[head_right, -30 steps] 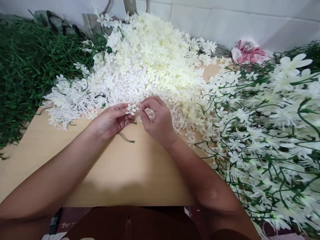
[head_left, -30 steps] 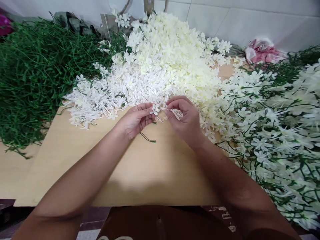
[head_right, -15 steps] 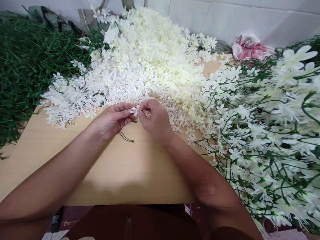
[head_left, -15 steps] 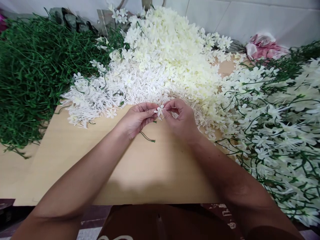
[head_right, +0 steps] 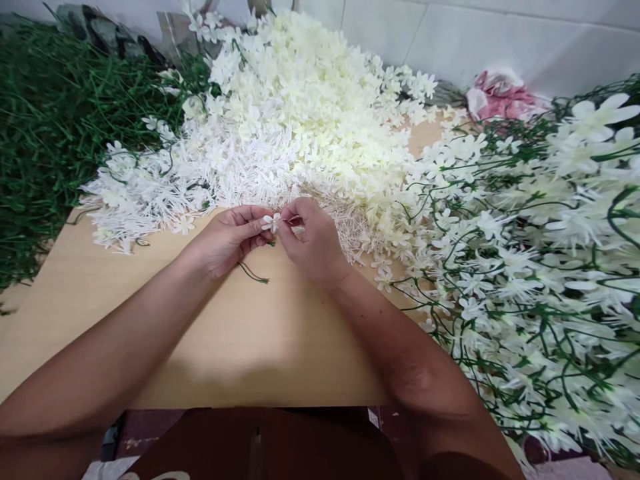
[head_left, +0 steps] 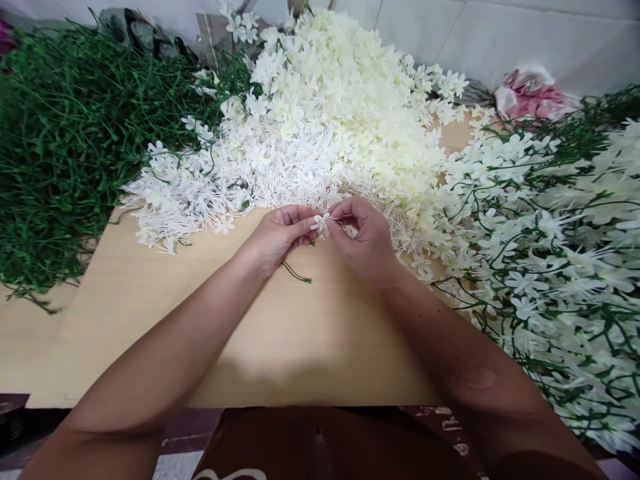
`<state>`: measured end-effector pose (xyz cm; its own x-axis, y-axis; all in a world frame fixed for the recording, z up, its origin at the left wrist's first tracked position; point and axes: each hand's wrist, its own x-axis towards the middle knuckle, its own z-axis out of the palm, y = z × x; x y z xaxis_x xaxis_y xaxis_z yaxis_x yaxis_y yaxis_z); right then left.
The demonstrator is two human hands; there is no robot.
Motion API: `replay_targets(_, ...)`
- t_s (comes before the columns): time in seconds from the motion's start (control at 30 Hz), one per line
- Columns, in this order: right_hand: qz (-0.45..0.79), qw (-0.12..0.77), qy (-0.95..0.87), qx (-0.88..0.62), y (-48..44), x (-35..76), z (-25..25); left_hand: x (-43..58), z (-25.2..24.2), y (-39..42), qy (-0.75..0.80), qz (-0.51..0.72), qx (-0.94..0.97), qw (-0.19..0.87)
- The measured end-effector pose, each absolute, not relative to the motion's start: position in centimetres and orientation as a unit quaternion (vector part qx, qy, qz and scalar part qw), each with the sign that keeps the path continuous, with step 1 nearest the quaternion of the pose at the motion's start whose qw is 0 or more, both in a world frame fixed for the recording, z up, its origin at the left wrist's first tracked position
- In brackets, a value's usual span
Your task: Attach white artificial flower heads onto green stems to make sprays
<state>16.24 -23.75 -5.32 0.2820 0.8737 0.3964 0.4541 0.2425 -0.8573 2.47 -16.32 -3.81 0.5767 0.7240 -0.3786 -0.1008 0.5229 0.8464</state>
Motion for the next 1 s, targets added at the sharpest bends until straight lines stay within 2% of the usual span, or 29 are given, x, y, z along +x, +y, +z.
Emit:
replay_targets(0.27,0.153,0.560,-0.571,-0.581,-23.91,16.05,-5.61,2.43,-3.77,-16.16,0.387,0.254,0.407,0.787)
replay_targets(0.73,0.036,0.488,-0.632,-0.601,-24.34,15.65,-5.36,2.31,-3.74,-15.97,0.364,0.242,0.416,0.798)
replay_targets(1.0,0.026,0.477,-0.639,-0.603,-24.09,15.66,-5.91,2.13,-4.03,-15.79,0.340,0.244,0.426,0.802)
